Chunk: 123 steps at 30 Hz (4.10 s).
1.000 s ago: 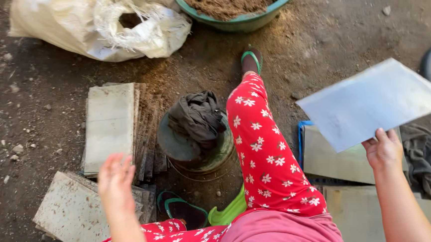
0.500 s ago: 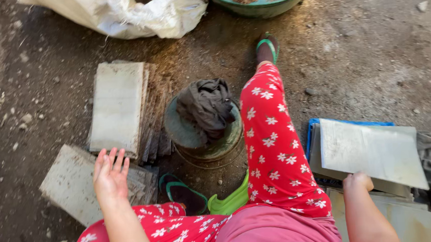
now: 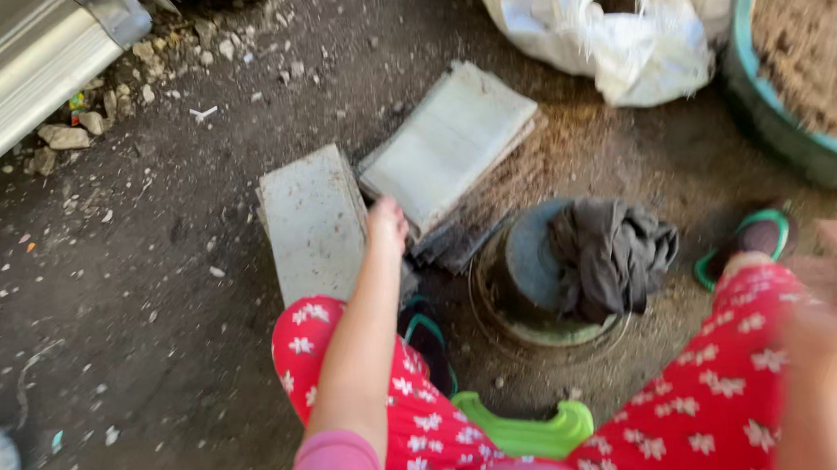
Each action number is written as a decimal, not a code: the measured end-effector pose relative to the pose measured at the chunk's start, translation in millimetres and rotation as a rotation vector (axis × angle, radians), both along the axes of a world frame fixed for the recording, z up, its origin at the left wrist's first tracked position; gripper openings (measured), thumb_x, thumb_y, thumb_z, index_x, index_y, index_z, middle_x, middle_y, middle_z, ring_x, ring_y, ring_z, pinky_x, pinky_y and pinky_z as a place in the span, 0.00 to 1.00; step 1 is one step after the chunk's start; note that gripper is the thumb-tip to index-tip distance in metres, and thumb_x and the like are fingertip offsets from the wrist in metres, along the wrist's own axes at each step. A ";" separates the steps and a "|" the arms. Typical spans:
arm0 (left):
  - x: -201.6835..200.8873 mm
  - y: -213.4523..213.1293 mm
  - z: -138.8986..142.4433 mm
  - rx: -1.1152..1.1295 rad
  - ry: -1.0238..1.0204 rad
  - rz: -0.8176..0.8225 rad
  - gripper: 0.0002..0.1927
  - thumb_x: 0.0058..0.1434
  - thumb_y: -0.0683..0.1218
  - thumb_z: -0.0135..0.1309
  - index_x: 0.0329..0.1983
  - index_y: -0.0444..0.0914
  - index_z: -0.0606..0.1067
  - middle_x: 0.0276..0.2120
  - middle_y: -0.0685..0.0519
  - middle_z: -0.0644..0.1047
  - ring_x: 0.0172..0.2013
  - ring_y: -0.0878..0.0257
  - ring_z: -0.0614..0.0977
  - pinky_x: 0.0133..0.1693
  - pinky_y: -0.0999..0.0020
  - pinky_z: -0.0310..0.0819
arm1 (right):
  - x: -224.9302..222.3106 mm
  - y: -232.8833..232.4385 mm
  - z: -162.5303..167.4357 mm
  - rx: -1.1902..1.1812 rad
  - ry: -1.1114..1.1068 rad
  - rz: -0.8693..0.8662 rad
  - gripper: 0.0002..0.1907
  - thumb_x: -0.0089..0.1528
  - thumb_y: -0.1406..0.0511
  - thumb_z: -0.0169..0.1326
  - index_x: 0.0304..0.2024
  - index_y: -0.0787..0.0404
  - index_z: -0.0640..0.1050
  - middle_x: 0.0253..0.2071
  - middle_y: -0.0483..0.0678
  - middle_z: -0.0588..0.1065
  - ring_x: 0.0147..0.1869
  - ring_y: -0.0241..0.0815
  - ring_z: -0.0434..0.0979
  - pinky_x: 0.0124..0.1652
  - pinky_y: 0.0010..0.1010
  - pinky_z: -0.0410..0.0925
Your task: The person sits on the ground and wipes rectangular tiles with a dark cloth. They handle the tiles one at a time, wiping each surface and placing them into a separate stack. The person occasionally reaches for a cloth resting on a nearby metal container.
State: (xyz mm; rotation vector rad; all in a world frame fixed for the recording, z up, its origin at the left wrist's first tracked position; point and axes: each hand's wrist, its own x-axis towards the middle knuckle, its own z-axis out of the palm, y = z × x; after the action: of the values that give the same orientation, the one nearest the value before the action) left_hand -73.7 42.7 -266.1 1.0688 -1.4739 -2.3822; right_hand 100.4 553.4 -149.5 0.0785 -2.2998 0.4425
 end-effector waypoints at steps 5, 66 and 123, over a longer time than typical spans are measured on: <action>19.5 47.3 -6.0 -0.167 -0.266 -0.017 0.29 0.59 0.53 0.60 0.57 0.28 0.74 0.54 0.40 0.78 0.51 0.50 0.79 0.51 0.55 0.74 | -66.8 -159.6 -8.5 0.055 -0.874 0.073 0.38 0.49 0.45 0.68 0.63 0.32 0.75 0.76 0.60 0.50 0.73 0.77 0.47 0.56 0.80 0.54; 124.0 121.6 -58.6 0.540 -0.243 0.249 0.16 0.68 0.50 0.50 0.58 0.43 0.70 0.49 0.52 0.75 0.55 0.57 0.78 0.60 0.45 0.64 | -61.0 -158.9 -123.6 0.132 -0.484 -0.039 0.25 0.55 0.49 0.60 0.56 0.33 0.78 0.75 0.53 0.56 0.75 0.62 0.57 0.62 0.74 0.53; 143.8 101.0 -25.5 -0.049 0.245 -0.180 0.25 0.57 0.37 0.48 0.59 0.32 0.71 0.56 0.50 0.76 0.55 0.62 0.75 0.59 0.66 0.62 | -65.7 -130.7 30.8 -0.398 -0.218 0.396 0.26 0.52 0.70 0.58 0.54 0.53 0.81 0.55 0.61 0.69 0.61 0.63 0.71 0.61 0.44 0.66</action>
State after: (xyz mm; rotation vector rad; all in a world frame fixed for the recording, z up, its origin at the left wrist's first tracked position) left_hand 70.2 143.7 -291.5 0.6296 -1.5873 -2.4732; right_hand 34.8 422.7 -118.7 0.3034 -2.3604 1.1528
